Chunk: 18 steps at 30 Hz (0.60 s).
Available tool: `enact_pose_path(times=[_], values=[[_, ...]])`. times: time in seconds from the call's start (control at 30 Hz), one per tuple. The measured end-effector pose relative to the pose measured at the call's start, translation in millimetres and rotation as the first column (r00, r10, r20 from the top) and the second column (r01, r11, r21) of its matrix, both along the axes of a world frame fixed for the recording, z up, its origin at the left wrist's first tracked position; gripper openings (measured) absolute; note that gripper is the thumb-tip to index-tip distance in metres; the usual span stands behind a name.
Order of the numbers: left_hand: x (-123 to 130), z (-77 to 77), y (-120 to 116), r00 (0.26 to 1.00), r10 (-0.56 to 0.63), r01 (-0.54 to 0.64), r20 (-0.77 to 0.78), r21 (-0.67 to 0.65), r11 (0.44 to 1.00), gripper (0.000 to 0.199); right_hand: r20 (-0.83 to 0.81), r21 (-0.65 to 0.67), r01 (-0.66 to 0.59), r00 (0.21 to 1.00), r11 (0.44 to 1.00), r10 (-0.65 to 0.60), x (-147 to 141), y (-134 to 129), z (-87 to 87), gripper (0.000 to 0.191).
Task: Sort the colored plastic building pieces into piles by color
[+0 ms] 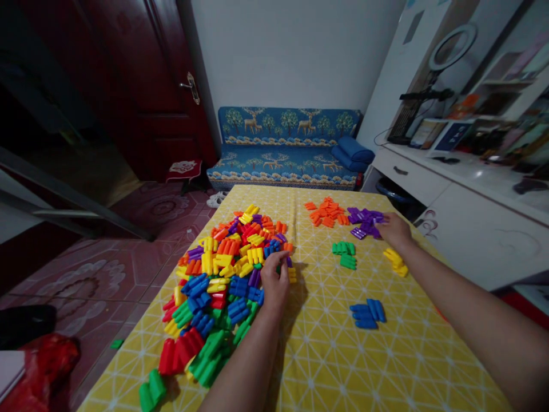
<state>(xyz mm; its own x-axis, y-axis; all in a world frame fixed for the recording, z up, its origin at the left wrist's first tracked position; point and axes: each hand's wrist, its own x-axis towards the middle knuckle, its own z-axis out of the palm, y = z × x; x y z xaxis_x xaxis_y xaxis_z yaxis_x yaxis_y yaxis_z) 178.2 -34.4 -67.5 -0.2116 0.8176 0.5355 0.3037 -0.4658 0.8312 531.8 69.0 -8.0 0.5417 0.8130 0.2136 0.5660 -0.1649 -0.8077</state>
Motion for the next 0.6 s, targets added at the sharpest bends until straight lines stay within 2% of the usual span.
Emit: enact_pose_path(times=[0.1,0.17,0.27,0.43,0.5,0.6], values=[[0,0.3,0,1.0,0.0,0.0,0.005,-0.003,1.0,0.02,0.114,-0.067,-0.107,0.987,0.992,0.114,-15,0,-15.7,0.026],[0,0.5,0,1.0,0.001,-0.001,0.005,-0.004,1.0,0.021,0.114,-0.124,-0.206,0.969,0.971,0.22,-27,-2,-29.4,0.023],[0,-0.2,0,1.0,-0.001,0.001,0.003,0.007,1.0,0.023,0.091,-0.147,-0.26,0.957,0.954,0.275,-38,-7,-42.4,0.025],[1,-1.2,1,1.0,-0.007,0.007,0.014,-0.001,1.0,0.024,0.12,-0.098,-0.283,0.948,0.954,0.294,-53,-10,-38.9,0.028],[1,-0.7,0,1.0,-0.007,0.007,0.017,-0.005,1.0,0.024,0.126,-0.073,-0.346,0.927,0.935,0.353,-75,-12,-35.4,0.028],[0,1.4,-2,1.0,0.013,-0.013,0.021,0.001,1.0,0.023,0.123,-0.041,-0.492,0.861,0.87,0.493,-128,-19,-32.3,0.027]])
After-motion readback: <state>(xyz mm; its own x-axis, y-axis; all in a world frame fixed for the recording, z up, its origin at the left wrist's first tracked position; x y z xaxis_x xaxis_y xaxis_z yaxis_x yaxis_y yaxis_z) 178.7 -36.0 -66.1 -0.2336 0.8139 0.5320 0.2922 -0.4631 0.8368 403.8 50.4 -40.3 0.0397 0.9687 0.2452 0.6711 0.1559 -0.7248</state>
